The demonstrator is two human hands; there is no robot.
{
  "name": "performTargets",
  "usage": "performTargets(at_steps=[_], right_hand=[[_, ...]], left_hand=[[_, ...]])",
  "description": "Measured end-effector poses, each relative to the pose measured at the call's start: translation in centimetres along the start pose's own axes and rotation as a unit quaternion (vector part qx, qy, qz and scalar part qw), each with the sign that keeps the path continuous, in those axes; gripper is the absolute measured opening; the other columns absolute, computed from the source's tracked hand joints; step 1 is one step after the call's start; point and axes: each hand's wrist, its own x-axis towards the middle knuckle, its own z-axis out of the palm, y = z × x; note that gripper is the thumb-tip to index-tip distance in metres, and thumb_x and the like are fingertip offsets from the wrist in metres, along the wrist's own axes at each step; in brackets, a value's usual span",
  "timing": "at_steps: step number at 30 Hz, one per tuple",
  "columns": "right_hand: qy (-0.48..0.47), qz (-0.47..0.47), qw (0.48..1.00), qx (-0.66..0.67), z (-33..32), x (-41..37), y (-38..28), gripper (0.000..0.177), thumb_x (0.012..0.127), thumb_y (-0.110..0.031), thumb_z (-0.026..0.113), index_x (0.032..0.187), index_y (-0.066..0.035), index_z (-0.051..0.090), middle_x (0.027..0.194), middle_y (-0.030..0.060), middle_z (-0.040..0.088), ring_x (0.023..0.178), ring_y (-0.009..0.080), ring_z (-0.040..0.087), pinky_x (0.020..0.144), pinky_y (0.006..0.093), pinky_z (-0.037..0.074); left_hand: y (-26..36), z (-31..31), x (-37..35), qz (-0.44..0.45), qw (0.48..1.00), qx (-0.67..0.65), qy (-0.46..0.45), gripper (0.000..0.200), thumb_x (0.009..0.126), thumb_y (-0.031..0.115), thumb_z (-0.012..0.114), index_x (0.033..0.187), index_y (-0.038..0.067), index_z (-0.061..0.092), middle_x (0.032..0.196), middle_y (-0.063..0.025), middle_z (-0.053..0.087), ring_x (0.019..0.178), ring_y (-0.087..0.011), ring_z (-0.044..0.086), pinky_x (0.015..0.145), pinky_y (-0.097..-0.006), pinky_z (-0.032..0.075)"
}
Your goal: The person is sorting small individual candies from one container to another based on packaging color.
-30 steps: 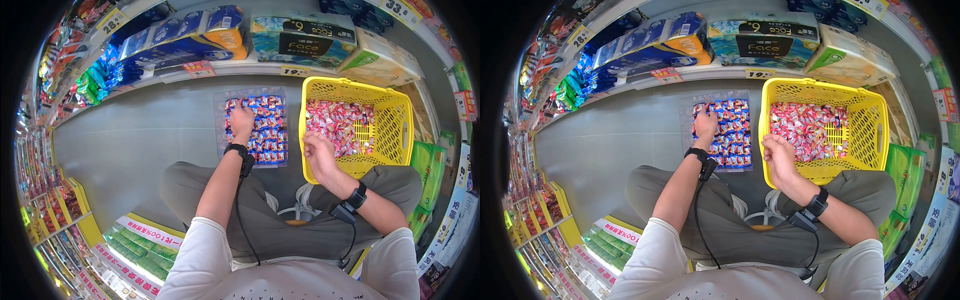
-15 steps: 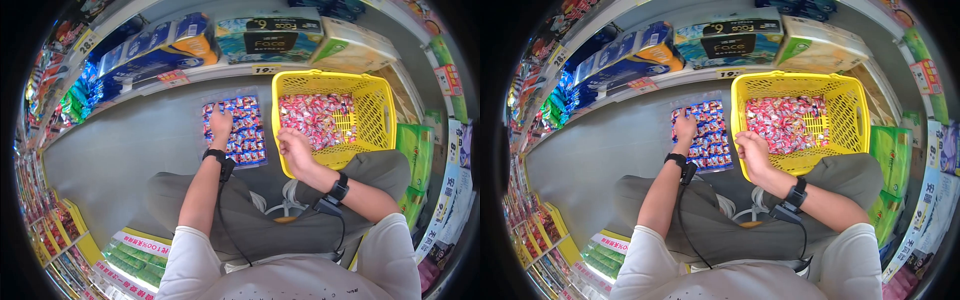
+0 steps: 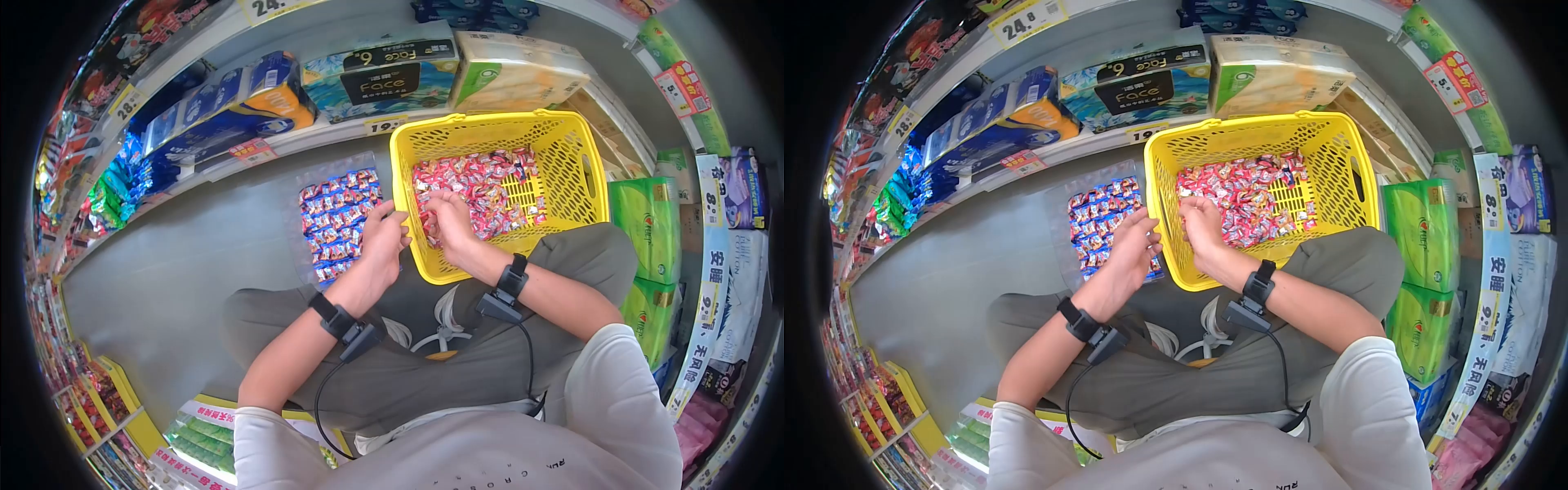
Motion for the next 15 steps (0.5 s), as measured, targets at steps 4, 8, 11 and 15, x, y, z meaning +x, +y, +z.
performTargets(at_steps=[4, 8, 11, 15], right_hand=[[0.064, -0.048, 0.991, -0.103, -2.7, 5.0, -1.2, 0.012, 0.081, -0.01, 0.06, 0.093, -0.006, 0.062, 0.076, 0.004, 0.055, 0.059, 0.0113, 0.047, 0.049, 0.0303, 0.037], [0.212, -0.045, 0.949, -0.23, -8.4, 14.5, -2.3, 0.02, 0.08, -0.016, 0.062, 0.097, -0.008, 0.068, 0.078, 0.0124, 0.062, 0.069, 0.0187, 0.058, 0.061, 0.0367, 0.047], [0.334, -0.107, 0.836, -0.423, -15.9, 23.2, -1.2, 0.035, 0.079, -0.02, 0.065, 0.112, -0.008, 0.069, 0.106, 0.0215, 0.068, 0.097, 0.0305, 0.067, 0.083, 0.0427, 0.051], [0.38, -0.07, 0.795, -0.468, -18.3, 23.1, -2.8, 0.042, 0.08, -0.017, 0.065, 0.121, -0.011, 0.061, 0.127, 0.0203, 0.053, 0.118, 0.0401, 0.05, 0.101, 0.0496, 0.043]], left_hand=[[1.4, 2.4, -2.0, 0.0, 0.999, -0.009, 0.041, 0.064, 0.082, 0.007, 0.058, 0.141, 0.005, 0.034, 0.112, -0.0071, 0.052, 0.097, -0.0164, 0.049, 0.084, -0.0339, 0.044], [3.4, 2.7, -1.7, 0.046, 0.998, -0.039, -0.002, 0.072, 0.081, 0.006, 0.057, 0.147, 0.004, 0.027, 0.12, -0.0098, 0.05, 0.111, -0.0203, 0.048, 0.1, -0.0381, 0.038], [3.8, 2.3, 0.1, 0.042, 0.997, -0.067, -0.002, 0.074, 0.083, 0.005, 0.054, 0.15, 0.002, 0.022, 0.123, -0.0104, 0.05, 0.113, -0.0209, 0.048, 0.102, -0.0384, 0.037], [3.8, 2.5, 0.8, 0.038, 0.996, -0.077, -0.007, 0.073, 0.085, 0.006, 0.052, 0.15, 0.001, 0.02, 0.127, -0.0123, 0.05, 0.118, -0.0208, 0.047, 0.105, -0.039, 0.035]])
